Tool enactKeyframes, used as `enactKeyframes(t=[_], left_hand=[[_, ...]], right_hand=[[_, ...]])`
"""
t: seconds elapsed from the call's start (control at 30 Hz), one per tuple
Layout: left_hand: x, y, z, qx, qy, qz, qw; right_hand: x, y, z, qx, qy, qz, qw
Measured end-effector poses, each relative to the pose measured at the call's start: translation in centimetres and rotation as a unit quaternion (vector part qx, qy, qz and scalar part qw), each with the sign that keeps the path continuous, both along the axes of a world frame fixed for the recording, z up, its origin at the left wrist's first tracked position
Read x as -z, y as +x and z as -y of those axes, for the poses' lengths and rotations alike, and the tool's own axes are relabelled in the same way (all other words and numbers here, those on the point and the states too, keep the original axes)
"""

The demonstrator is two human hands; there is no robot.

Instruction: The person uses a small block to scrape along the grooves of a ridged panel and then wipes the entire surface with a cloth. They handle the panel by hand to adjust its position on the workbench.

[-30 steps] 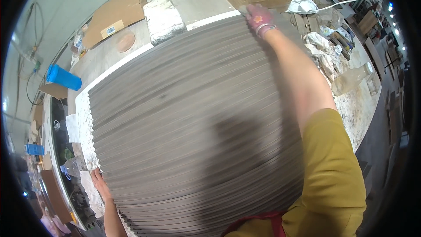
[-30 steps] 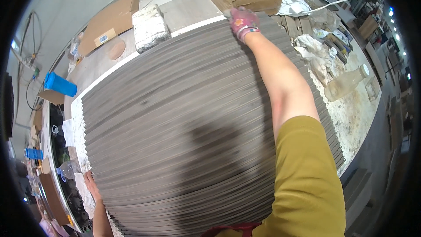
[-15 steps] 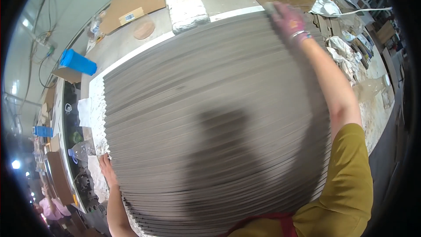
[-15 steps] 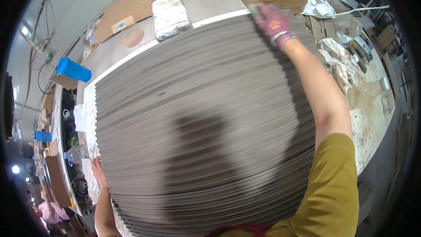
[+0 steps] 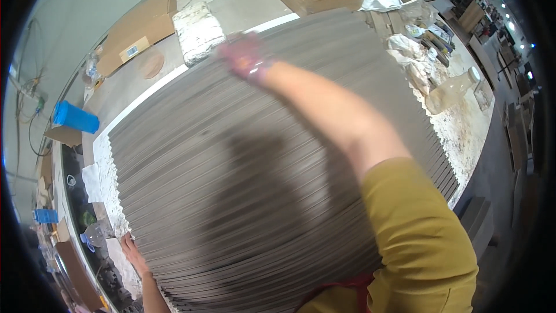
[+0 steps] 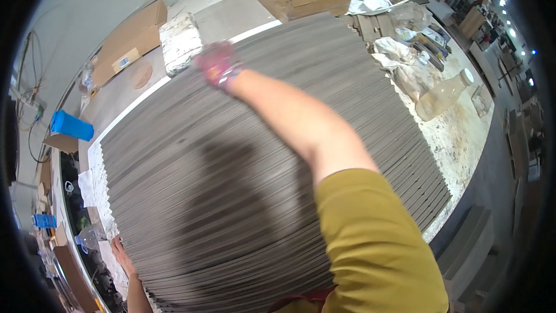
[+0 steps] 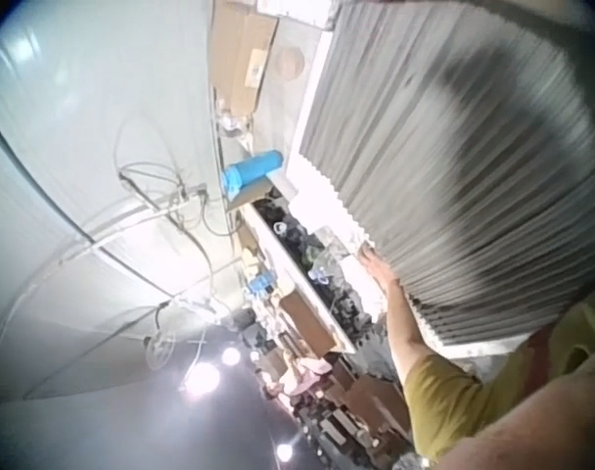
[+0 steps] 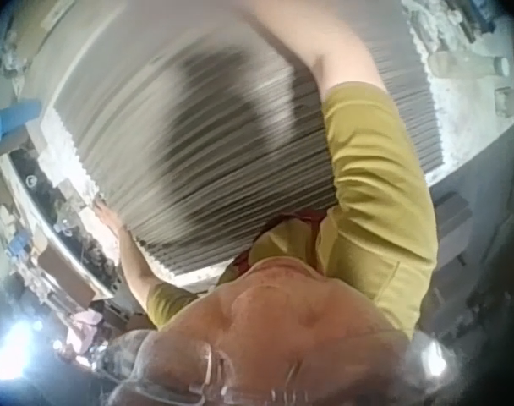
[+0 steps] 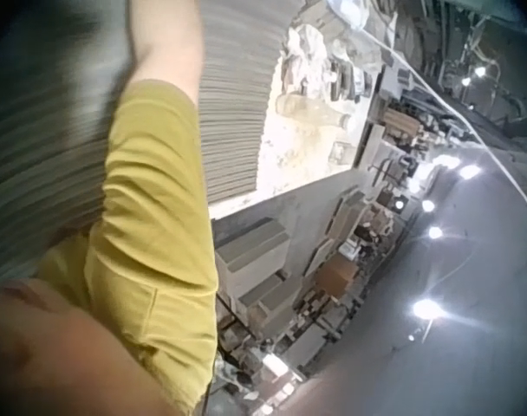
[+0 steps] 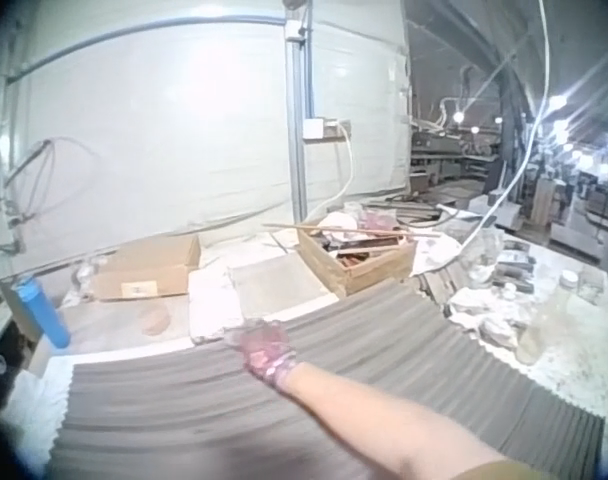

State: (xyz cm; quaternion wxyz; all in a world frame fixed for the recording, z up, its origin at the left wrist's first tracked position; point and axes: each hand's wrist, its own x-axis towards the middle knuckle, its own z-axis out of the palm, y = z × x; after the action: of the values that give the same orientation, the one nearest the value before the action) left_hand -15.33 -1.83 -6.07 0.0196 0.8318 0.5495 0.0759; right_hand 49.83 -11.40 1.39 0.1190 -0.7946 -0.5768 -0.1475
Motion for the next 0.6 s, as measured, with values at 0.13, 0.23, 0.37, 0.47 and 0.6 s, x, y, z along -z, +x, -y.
enactKeyframes(t=[0.13, 0.23, 0.37, 0.47, 0.6], left_hand=[[-0.2, 0.4, -0.1, 0.001, 0.014, -0.025, 1.000], [-0.7, 1.2, -0.2, -0.007, 0.010, -0.036, 0.999], [-0.3, -0.2, -0.2, -0.003, 0.026, -0.071, 0.997], [0.4, -2.2, -1.2, 0.026, 0.041, -0.086, 0.995], [0.4, -0.8, -1.8, 0.071, 0.040, -0.075, 0.994]], right_hand=[[1.1, 14.4, 11.8, 0.182, 0.073, -0.099, 0.976], [0.1, 17.0, 14.8, 0.220, 0.073, -0.054, 0.971], [-0.8, 7.9, 11.2, 0.064, 0.020, -0.035, 0.997], [1.7, 12.9, 14.0, 0.135, 0.071, -0.049, 0.987], [-1.2, 21.1, 20.7, 0.344, -0.063, -0.124, 0.929]])
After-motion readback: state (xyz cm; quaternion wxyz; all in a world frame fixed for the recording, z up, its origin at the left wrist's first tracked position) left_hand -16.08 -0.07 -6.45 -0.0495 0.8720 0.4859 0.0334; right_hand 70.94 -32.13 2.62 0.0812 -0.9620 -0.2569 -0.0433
